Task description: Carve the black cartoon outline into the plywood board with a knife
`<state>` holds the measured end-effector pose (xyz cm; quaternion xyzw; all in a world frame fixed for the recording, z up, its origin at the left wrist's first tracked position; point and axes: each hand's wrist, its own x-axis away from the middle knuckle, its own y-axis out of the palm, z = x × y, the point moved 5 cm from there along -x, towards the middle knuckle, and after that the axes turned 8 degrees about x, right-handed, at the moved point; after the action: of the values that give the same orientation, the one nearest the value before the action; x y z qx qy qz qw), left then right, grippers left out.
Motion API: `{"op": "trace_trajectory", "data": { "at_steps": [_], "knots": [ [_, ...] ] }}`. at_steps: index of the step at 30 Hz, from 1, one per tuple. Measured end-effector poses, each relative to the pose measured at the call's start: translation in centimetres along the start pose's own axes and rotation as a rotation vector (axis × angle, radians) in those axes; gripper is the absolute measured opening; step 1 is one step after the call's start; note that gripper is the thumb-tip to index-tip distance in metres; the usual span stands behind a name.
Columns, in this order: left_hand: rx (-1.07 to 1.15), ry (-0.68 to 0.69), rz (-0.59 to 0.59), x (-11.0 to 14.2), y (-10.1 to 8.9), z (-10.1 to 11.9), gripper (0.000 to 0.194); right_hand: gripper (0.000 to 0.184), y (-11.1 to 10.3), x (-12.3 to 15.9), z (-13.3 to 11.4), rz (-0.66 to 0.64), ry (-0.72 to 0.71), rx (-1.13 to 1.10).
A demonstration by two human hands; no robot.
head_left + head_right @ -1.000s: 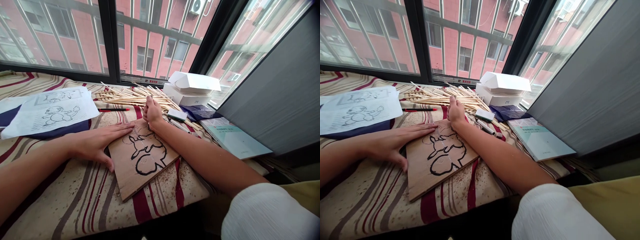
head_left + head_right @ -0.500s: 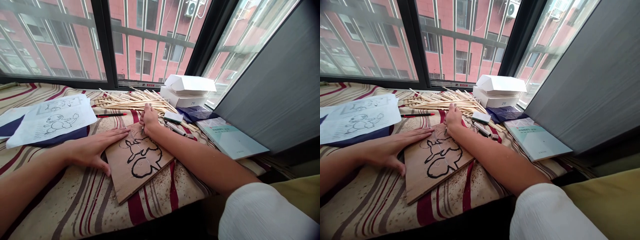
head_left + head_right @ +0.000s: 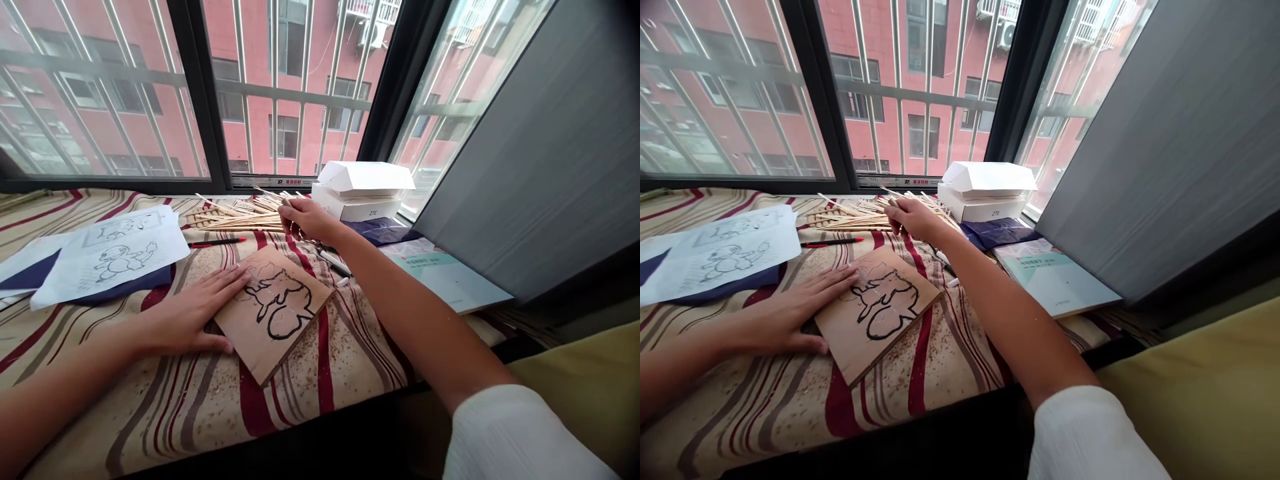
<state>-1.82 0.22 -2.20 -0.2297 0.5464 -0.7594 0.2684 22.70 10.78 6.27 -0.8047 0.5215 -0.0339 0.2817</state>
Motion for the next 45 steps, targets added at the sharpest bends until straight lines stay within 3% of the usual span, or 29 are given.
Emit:
{"op": "trace_trajectory", "data": {
  "at_steps": [6,12,16,21,24,27,30,36,39,45],
  "knots": [
    [-0.115,-0.007,0.156,0.1,1.6,-0.1,0.119,0.038,-0.6,2.0,1.0,-0.003,-0.029,-0.001],
    [-0.132,-0.095,0.243,-1.0,1.7,1.6,0.116,0.036,-0.8,3.2,1.9,0.038,-0.056,0.062],
    [-0.13,-0.102,0.165,-1.5,0.5,1.9,0.11,0.037,-1.1,3.4,1.0,0.069,-0.092,0.013],
    [-0.068,-0.068,-0.052,-2.8,-3.0,1.2,0.085,0.036,-0.9,3.8,0.2,0.051,-0.098,-0.142],
    [-0.032,-0.022,-0.186,-4.1,-4.6,0.1,0.086,0.035,-0.5,3.2,-0.5,0.018,-0.087,-0.174],
    [-0.022,-0.021,-0.23,-5.0,-4.6,-1.4,0.102,0.034,0.5,1.8,-1.8,-0.019,-0.102,-0.152],
    [-0.007,-0.011,-0.185,-5.1,-3.9,-2.3,0.114,0.034,1.7,0.5,-2.7,-0.014,-0.147,0.0],
    [0.098,-0.043,-0.172,-4.4,-3.3,-1.6,0.113,0.023,3.8,1.1,0.3,-0.048,-0.044,0.902],
    [0.091,-0.04,-0.208,-4.4,-3.3,-0.7,0.118,0.026,4.1,1.7,1.5,-0.116,-0.032,0.992],
    [0.094,-0.027,-0.214,-4.1,-3.4,0.6,0.121,0.025,4.5,1.9,1.9,-0.125,-0.04,1.065]
  ]
}}
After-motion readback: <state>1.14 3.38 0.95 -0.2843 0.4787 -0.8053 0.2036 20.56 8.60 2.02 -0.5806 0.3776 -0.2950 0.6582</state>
